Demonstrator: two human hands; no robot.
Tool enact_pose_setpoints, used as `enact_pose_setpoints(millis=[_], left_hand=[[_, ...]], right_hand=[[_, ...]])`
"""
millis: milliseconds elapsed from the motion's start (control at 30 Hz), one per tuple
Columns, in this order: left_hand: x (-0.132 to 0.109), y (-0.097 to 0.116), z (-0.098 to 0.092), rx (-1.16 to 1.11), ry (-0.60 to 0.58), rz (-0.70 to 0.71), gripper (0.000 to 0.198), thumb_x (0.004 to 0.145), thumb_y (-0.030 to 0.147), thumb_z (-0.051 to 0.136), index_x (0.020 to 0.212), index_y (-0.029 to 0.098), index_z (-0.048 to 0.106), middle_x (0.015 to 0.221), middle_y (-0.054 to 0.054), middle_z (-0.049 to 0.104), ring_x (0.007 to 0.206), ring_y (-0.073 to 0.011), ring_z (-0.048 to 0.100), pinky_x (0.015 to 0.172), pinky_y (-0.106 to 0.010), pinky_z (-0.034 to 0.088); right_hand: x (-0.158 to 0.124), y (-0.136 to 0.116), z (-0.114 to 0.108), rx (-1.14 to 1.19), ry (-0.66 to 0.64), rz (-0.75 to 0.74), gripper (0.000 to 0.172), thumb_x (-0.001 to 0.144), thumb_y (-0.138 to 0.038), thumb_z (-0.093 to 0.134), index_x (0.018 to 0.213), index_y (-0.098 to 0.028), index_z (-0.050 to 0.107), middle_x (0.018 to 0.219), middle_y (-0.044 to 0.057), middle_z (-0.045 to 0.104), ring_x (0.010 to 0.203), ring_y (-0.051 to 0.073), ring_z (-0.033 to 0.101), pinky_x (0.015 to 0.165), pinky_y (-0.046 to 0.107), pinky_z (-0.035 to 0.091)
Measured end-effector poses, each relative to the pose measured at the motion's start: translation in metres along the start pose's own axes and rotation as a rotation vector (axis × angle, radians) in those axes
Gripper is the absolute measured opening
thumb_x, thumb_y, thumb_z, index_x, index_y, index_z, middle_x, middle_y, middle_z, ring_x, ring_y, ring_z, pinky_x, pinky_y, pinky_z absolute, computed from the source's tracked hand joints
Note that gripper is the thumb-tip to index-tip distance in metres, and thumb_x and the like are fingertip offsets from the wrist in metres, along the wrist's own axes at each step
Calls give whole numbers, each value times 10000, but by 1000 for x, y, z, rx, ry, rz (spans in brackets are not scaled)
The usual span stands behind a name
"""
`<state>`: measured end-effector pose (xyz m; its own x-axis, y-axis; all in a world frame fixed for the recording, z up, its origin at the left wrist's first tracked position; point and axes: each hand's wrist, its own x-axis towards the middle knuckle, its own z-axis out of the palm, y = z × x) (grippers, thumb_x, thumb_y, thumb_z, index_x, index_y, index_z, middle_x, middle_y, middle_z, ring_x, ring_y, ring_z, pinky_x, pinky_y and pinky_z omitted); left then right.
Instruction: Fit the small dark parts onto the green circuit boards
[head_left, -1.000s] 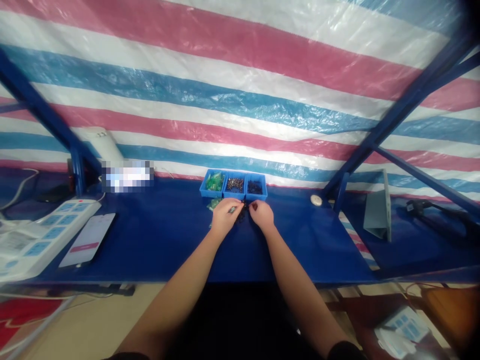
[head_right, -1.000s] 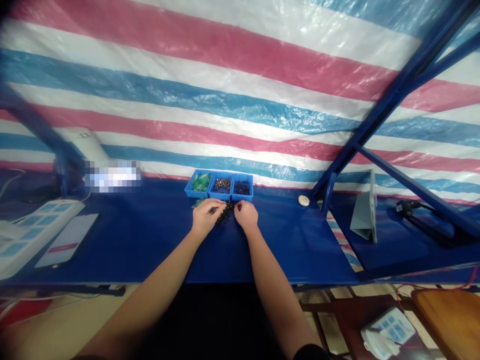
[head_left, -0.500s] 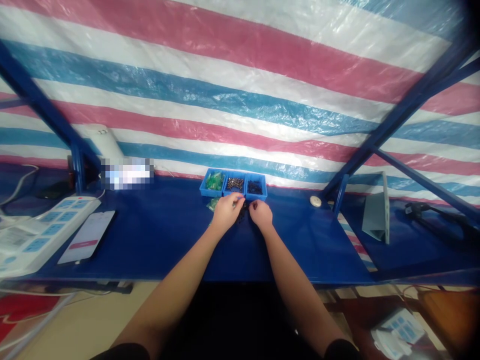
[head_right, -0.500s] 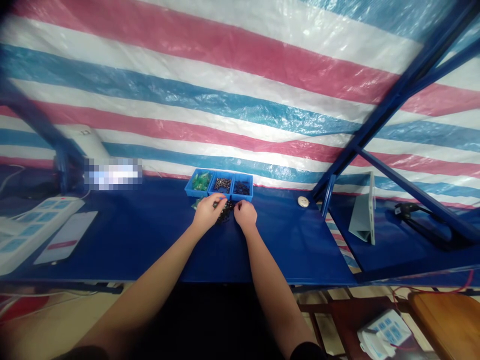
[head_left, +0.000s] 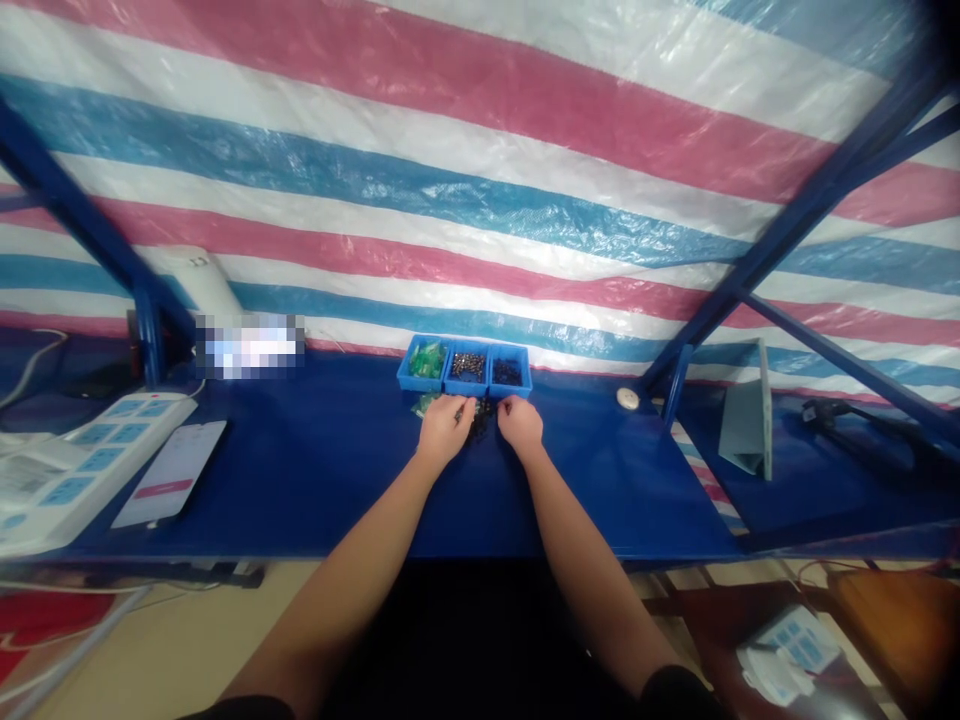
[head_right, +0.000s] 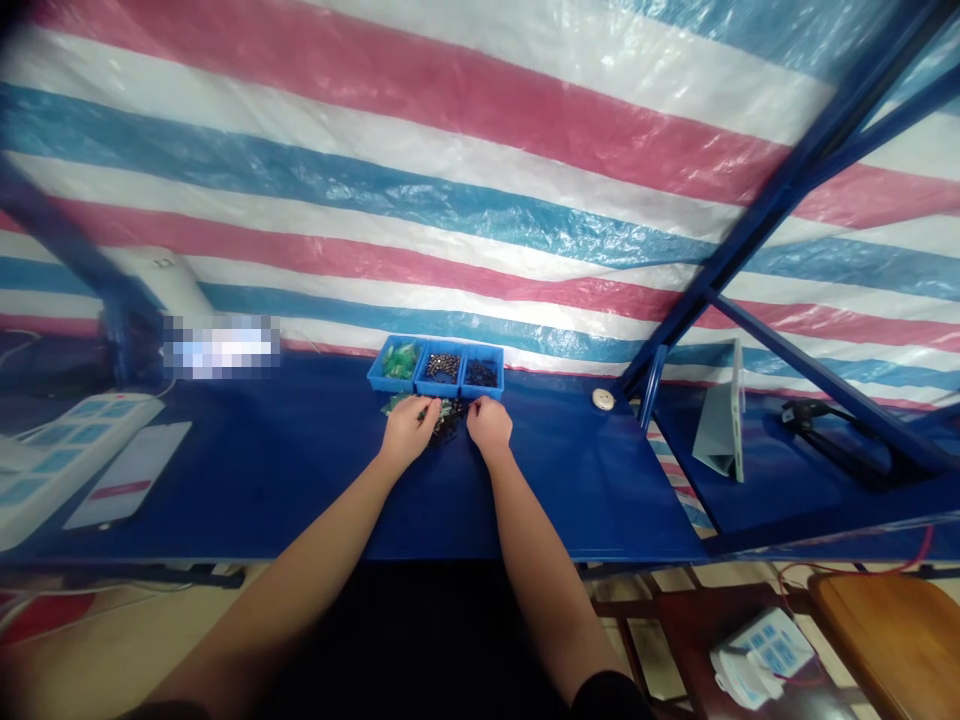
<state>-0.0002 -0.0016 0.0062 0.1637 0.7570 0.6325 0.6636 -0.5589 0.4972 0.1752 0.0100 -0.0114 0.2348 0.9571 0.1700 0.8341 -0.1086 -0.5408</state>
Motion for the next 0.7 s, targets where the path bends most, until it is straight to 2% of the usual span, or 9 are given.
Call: enact_pose_setpoints(millis=[67, 167, 333, 500, 700], left_hand=[[1, -1, 1, -5, 10, -11, 263, 932, 321, 461, 791, 201, 648, 701, -33, 628, 703, -172, 582, 691, -298, 439], [0, -3, 5, -40, -9, 16, 184, 911, 289, 504, 902, 212, 671, 813, -40, 680, 781, -182, 609, 749, -313, 454], [-3, -2, 10, -60, -103, 119, 176, 895, 277, 544, 974, 235, 695, 936, -44, 712, 889, -196, 621, 828, -354, 456], [-4, -1, 9, -80, -126, 139, 199, 902, 287, 544, 1028, 253, 694, 990, -50, 716, 919, -196, 625, 837, -374, 461], [-4, -2, 9, -106, -114, 139, 213, 897, 291, 551, 1064, 258, 679, 1026, -60, 706, 933, -205, 630, 849, -388, 474]], right_hand=[[-1, 2, 0, 95, 48, -21, 206, 880, -332, 489, 892, -215, 658, 856, 67, 695, 812, 214, 643, 720, 300, 471], [-4, 2, -1, 388, 93, -93, 245, 892, -373, 468, 908, -195, 635, 847, 53, 692, 772, 187, 640, 741, 291, 485], [-12, -4, 1, 739, 49, -182, 279, 859, -439, 515, 874, -183, 626, 840, 46, 687, 756, 175, 636, 754, 293, 506], [-16, -12, -2, 864, 10, -228, 253, 838, -431, 559, 882, -187, 613, 861, 46, 673, 772, 168, 635, 744, 287, 521], [-19, -14, -9, 874, -60, -234, 394, 852, -432, 553, 1165, -197, 596, 844, 27, 676, 737, 154, 632, 726, 282, 528]])
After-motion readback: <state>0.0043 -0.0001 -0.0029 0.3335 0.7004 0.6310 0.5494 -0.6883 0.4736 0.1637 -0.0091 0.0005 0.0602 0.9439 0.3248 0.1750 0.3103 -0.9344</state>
